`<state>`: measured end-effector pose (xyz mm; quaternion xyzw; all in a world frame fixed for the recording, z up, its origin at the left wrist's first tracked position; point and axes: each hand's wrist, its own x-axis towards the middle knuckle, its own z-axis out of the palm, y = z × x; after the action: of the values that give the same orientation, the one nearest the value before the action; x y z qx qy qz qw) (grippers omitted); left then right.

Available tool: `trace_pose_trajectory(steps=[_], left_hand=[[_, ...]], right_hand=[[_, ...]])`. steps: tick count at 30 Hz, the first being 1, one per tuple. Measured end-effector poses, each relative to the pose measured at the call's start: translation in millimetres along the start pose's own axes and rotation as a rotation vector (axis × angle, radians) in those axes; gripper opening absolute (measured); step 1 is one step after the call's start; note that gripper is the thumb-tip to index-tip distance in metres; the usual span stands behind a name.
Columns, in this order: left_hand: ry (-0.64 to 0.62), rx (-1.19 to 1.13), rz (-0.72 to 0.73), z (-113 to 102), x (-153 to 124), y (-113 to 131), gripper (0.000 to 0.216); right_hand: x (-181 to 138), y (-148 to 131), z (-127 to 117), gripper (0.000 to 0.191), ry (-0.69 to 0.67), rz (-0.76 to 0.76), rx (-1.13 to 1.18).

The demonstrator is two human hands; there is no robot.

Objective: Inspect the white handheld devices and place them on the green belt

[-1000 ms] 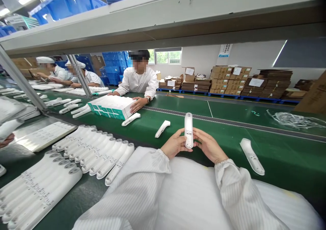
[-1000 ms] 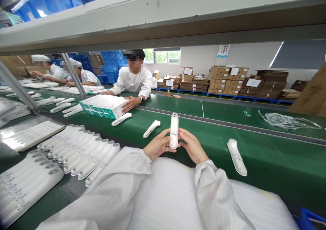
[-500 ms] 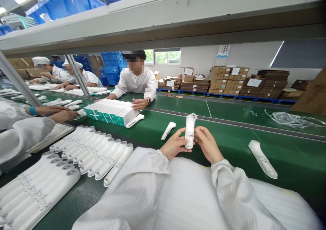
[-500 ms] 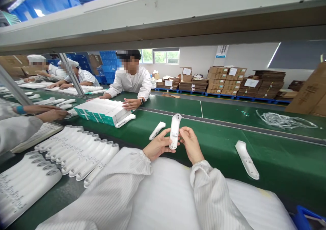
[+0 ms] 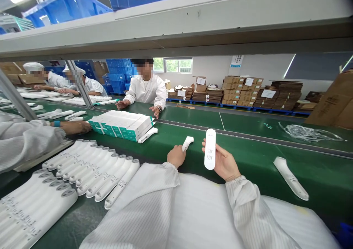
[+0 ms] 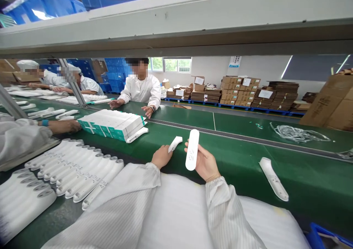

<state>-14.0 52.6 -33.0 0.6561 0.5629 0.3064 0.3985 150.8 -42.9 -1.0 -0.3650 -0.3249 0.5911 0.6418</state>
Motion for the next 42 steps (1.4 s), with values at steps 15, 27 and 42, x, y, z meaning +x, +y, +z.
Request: trace_pose_trajectory(steps=[15, 27, 42], left_hand=[[-0.658, -0.940, -0.047, -2, -38, 19, 0.033], [-0.746, -0.926, 0.051, 1, -44, 22, 0.056], [0.334, 0.501, 0.437, -17, -16, 7, 0.039]], right_hand=[[23, 15, -55, 0.055, 0.579, -0.213, -1.226], [17, 10, -49, 0.031, 0.511, -0.294, -1.395], [4, 7, -9, 0.029, -0.002, 0.068, 0.143]])
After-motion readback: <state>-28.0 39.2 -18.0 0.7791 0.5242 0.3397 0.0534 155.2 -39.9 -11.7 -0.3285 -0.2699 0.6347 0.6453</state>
